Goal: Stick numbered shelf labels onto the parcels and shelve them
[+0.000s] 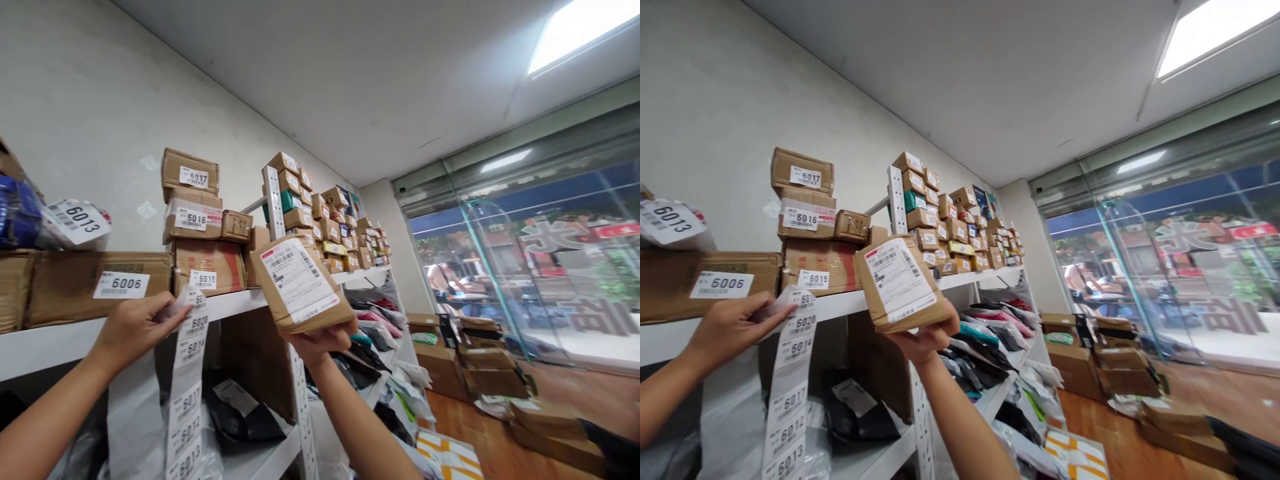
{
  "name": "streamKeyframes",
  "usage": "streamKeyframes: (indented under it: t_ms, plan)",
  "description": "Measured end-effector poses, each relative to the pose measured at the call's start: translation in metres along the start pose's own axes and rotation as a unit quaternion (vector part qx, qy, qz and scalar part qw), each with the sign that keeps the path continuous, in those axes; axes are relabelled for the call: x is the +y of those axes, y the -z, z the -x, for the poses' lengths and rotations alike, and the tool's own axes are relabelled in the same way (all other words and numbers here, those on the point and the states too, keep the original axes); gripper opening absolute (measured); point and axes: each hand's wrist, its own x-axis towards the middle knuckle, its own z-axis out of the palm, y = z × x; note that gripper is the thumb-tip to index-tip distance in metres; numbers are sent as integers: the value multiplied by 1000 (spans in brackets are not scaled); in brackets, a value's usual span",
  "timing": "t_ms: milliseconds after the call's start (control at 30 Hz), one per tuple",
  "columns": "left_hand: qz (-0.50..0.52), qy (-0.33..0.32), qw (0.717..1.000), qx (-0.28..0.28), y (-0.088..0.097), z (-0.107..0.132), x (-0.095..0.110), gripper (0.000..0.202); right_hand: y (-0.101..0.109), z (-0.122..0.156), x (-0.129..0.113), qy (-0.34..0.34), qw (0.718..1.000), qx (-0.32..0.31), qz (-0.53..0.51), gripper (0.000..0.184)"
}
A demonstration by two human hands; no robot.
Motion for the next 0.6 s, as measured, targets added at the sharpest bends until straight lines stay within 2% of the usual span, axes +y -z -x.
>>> streamKeyframes:
  t_ms: [67,100,133,200,300,367,400,467,533,600]
  plan:
    - [-4,-3,1000,-16,-1,1,-2,37,-18,-21,-17,-5,997,73,-22,97]
    - [-6,-1,1000,-24,-2,1,-2,37,-30,-37,-28,-20,997,76,-20,101]
    - [-7,-1,999,-31,-2,1,-2,38,-44,-55,-41,-47,998,48,-13,102]
    - [-12,-5,999,-43,-3,1,-1,37,-80,-96,-70,-91,995,31,-33,97]
    - [-17,-24,999,-35,-3,0,3,37,-147,-160,-118,-88,989,20,-115,79]
    - [-16,-38,999,-22,-3,-1,4,37,-193,-194,-148,-95,987,-22,-127,67]
    - [-15,-43,999,-17,-3,-2,5,37,-214,-208,-160,-99,984,-51,-140,70]
    - [-7,-53,998,-13,-3,-3,6,36,-254,-227,-180,-157,969,-128,-141,75]
    - [2,-56,998,-17,-3,-5,6,36,-288,-236,-189,-235,945,-193,-122,85]
    - [17,-52,998,-24,-3,-6,6,35,-319,-240,-188,-263,925,-238,-134,89]
